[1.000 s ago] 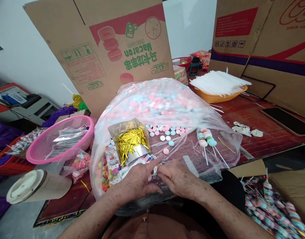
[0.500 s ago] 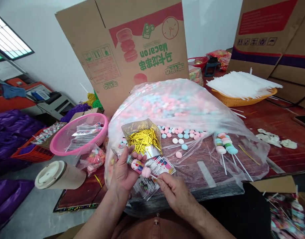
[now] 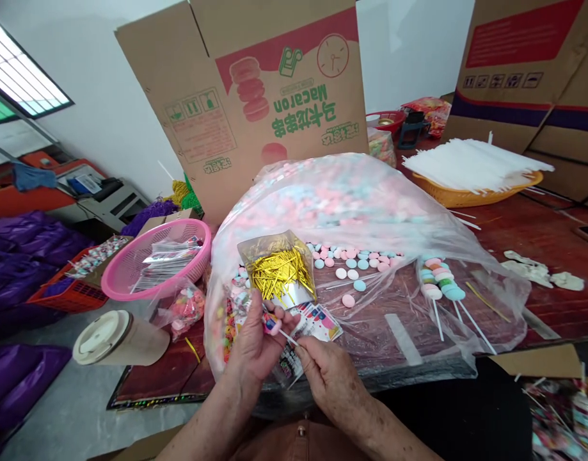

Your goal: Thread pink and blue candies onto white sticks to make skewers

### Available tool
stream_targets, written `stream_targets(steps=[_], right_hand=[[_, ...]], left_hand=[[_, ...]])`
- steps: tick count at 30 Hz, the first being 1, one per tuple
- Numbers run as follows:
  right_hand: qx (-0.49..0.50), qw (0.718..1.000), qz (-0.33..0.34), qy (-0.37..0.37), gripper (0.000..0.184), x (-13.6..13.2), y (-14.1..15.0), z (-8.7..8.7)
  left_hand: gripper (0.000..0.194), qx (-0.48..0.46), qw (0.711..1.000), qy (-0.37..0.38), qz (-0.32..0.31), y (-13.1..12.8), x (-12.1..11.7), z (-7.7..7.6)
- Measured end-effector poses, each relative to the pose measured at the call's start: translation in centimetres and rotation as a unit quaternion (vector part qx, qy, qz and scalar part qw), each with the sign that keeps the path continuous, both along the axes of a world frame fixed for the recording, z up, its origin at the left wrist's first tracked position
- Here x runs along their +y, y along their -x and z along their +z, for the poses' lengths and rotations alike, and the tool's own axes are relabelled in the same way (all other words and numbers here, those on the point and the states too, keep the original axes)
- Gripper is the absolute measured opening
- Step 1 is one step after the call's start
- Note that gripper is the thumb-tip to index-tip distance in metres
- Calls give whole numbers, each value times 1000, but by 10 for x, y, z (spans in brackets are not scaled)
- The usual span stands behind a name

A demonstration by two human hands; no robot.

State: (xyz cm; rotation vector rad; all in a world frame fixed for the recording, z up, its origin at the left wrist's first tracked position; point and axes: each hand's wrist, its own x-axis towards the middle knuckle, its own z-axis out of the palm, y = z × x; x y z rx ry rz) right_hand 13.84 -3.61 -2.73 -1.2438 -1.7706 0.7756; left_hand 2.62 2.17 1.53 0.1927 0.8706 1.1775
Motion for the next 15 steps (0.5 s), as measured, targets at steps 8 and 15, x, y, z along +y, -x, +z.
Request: stream_targets(steps=[8, 15], right_hand=[[307, 894, 59, 322, 34, 2, -11, 4], [266, 889, 115, 356, 35, -2, -21, 4]], left_hand=[[37, -9, 997, -9, -77, 11, 0, -8], [23, -48, 997, -52, 2, 42, 31, 11]])
